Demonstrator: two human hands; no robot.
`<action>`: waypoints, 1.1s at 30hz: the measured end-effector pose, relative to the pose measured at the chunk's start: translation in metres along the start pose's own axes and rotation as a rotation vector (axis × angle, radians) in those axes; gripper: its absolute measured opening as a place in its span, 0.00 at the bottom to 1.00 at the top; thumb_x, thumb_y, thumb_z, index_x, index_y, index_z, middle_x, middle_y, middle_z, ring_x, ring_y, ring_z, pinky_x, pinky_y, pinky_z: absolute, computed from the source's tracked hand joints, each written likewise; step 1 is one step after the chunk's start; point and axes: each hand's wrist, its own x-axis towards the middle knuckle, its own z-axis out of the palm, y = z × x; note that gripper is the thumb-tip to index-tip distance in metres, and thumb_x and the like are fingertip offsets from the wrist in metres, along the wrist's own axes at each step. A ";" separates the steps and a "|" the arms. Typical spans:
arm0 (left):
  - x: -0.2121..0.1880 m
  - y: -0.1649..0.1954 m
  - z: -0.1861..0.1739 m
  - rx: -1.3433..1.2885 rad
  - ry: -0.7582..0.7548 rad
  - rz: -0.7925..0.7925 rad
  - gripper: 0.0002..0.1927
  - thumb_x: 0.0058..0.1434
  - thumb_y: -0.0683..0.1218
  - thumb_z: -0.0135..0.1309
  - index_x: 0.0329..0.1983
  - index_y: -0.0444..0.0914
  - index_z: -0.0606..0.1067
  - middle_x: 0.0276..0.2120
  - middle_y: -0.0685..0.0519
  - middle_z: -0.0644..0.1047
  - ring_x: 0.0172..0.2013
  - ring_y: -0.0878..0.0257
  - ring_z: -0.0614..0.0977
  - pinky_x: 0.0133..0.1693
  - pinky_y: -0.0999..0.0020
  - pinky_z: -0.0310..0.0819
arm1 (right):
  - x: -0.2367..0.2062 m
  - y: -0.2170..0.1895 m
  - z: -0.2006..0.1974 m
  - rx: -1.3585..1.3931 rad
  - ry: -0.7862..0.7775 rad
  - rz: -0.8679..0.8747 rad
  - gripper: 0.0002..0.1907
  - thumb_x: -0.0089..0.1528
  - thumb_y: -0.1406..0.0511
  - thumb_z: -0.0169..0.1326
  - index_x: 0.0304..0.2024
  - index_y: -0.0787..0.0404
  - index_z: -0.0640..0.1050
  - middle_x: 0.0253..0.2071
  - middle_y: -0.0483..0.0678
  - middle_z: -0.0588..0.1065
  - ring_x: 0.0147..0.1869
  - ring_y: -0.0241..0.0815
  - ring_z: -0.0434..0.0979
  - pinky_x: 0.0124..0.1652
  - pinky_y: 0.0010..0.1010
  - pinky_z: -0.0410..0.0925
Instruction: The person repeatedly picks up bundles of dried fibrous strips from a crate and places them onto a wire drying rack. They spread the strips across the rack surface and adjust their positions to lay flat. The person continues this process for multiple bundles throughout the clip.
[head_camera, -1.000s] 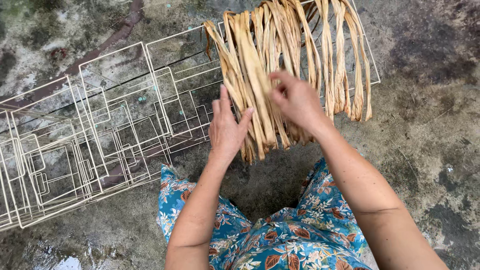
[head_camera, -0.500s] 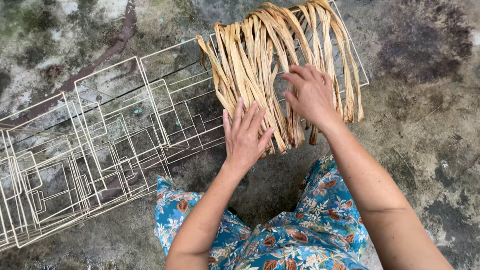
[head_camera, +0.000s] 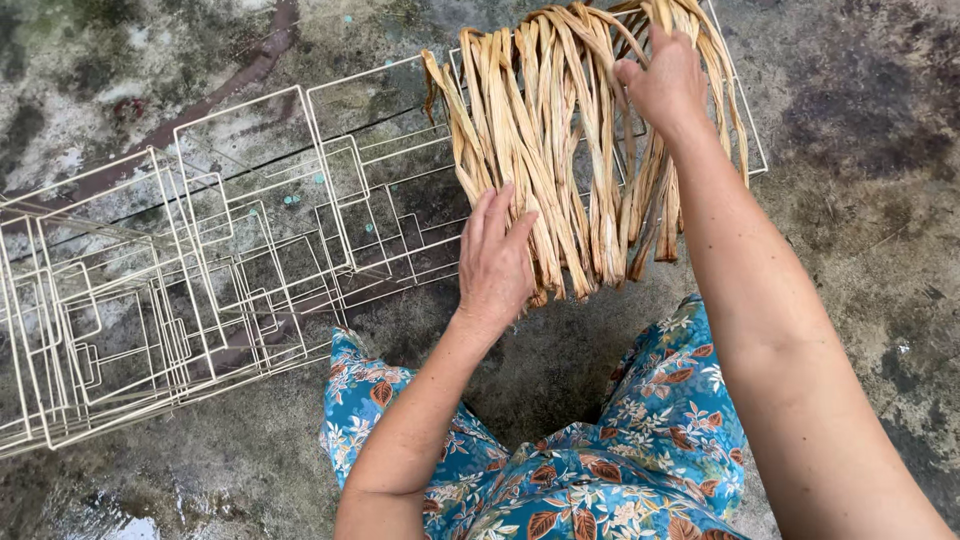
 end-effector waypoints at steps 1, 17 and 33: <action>0.000 0.000 -0.002 0.001 -0.002 -0.006 0.18 0.60 0.35 0.54 0.55 0.35 0.79 0.68 0.39 0.65 0.71 0.42 0.63 0.71 0.49 0.56 | 0.000 0.003 0.000 -0.027 0.024 -0.075 0.38 0.63 0.52 0.61 0.71 0.58 0.65 0.71 0.60 0.62 0.71 0.58 0.63 0.65 0.54 0.56; 0.000 -0.012 -0.016 -0.042 -0.026 -0.093 0.21 0.56 0.34 0.54 0.54 0.37 0.77 0.64 0.40 0.68 0.68 0.44 0.67 0.67 0.52 0.67 | -0.138 0.000 0.005 -0.287 -0.142 -0.444 0.32 0.57 0.63 0.61 0.65 0.53 0.72 0.75 0.63 0.50 0.80 0.67 0.37 0.68 0.66 0.36; -0.002 -0.007 -0.021 -0.091 -0.040 -0.132 0.25 0.61 0.50 0.63 0.60 0.37 0.75 0.62 0.45 0.70 0.67 0.46 0.65 0.64 0.45 0.59 | -0.186 0.015 0.031 -0.158 -0.044 -0.652 0.29 0.62 0.52 0.62 0.63 0.52 0.74 0.76 0.60 0.56 0.82 0.66 0.43 0.71 0.68 0.41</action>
